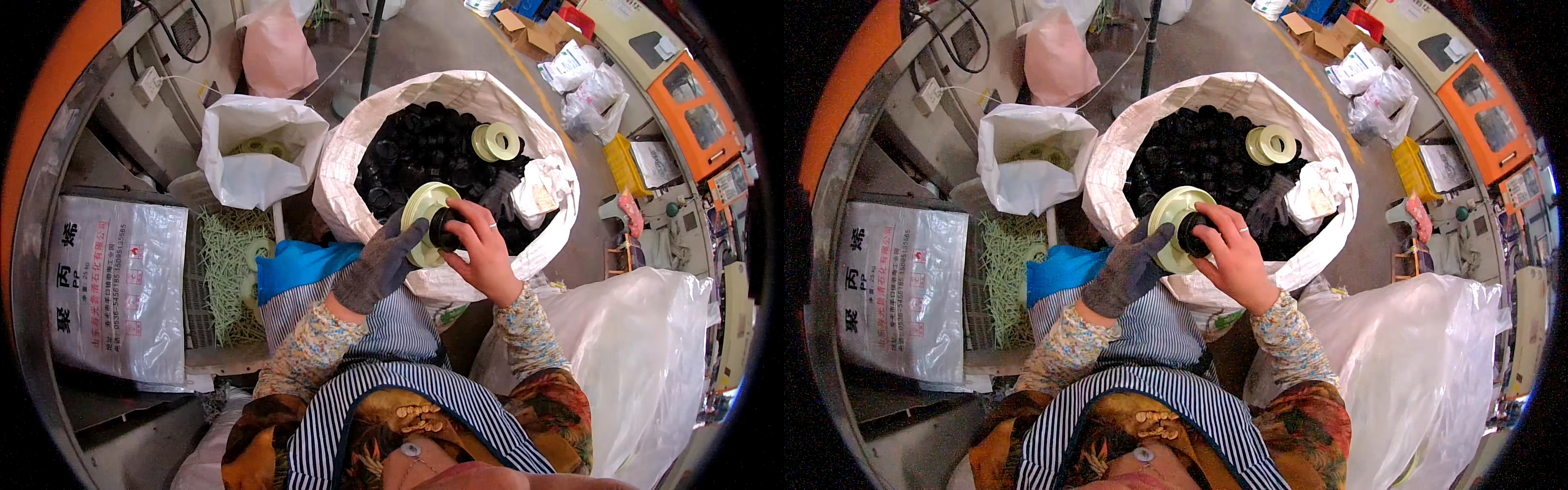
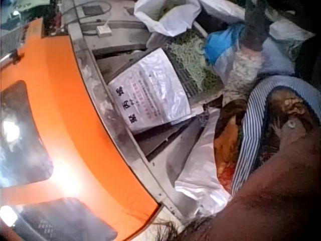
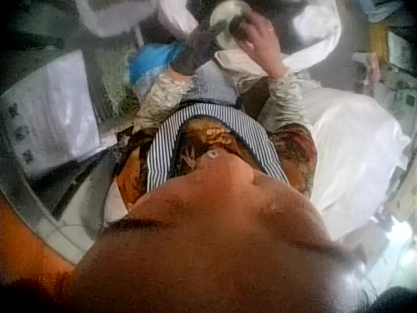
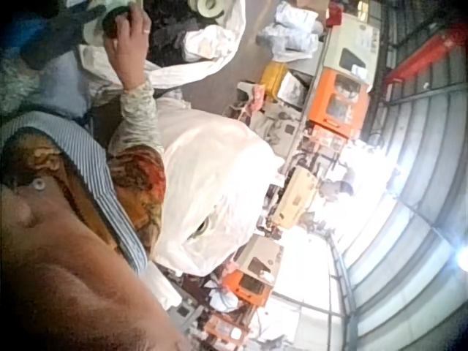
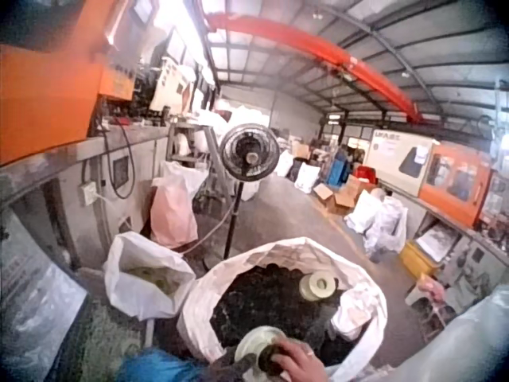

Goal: The person picks light green circular plastic parts from a large white sack and places them into a clear plastic bag. They then tie the bag closed with a red string. The person also handles a grey sack and picks up small black metal parts from a machine surface.

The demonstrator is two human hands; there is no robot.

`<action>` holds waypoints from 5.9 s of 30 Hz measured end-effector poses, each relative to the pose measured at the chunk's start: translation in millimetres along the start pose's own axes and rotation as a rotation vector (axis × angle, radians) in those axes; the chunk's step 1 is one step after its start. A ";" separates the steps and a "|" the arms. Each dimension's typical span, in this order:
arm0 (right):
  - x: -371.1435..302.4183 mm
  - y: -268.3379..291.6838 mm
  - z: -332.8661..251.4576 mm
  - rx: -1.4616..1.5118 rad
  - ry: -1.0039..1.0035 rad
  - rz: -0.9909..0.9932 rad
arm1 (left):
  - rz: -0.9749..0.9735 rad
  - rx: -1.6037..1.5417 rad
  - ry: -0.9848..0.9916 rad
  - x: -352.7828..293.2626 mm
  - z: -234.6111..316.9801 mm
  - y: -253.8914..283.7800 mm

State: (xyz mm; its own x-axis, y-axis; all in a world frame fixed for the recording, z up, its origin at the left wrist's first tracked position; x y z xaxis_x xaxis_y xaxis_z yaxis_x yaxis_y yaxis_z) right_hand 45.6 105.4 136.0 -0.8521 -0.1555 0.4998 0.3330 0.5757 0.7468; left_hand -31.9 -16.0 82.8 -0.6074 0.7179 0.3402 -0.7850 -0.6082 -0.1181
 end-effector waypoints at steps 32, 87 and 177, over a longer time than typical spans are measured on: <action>-16.5 -6.3 10.3 0.366 -0.526 0.298 | 0.042 0.449 0.058 -6.9 31.7 -16.6; -109.0 -30.2 98.5 0.844 -0.788 0.353 | -0.039 -0.581 0.703 -3.5 -96.5 -46.0; -3.5 -72.9 429.6 -0.221 -0.665 -0.444 | -0.676 1.641 0.005 246.2 -289.0 32.2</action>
State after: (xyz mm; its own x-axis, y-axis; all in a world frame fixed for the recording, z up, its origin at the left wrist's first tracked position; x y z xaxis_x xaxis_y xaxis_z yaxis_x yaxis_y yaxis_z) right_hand -149.2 408.8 -108.6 -0.9609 0.2153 -0.1739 -0.0784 0.3908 0.9171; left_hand -241.9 239.1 -106.9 -0.2631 0.9620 -0.0729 0.0411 0.0866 0.9954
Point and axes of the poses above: each hand's wrist, its own x-axis towards the middle knuckle, its own y-axis out of the back of the hand, z = x × y, the point moved 5 cm from there along x, towards the middle knuckle, and after that the axes turned 15 degrees about x, right-handed, at the moved point
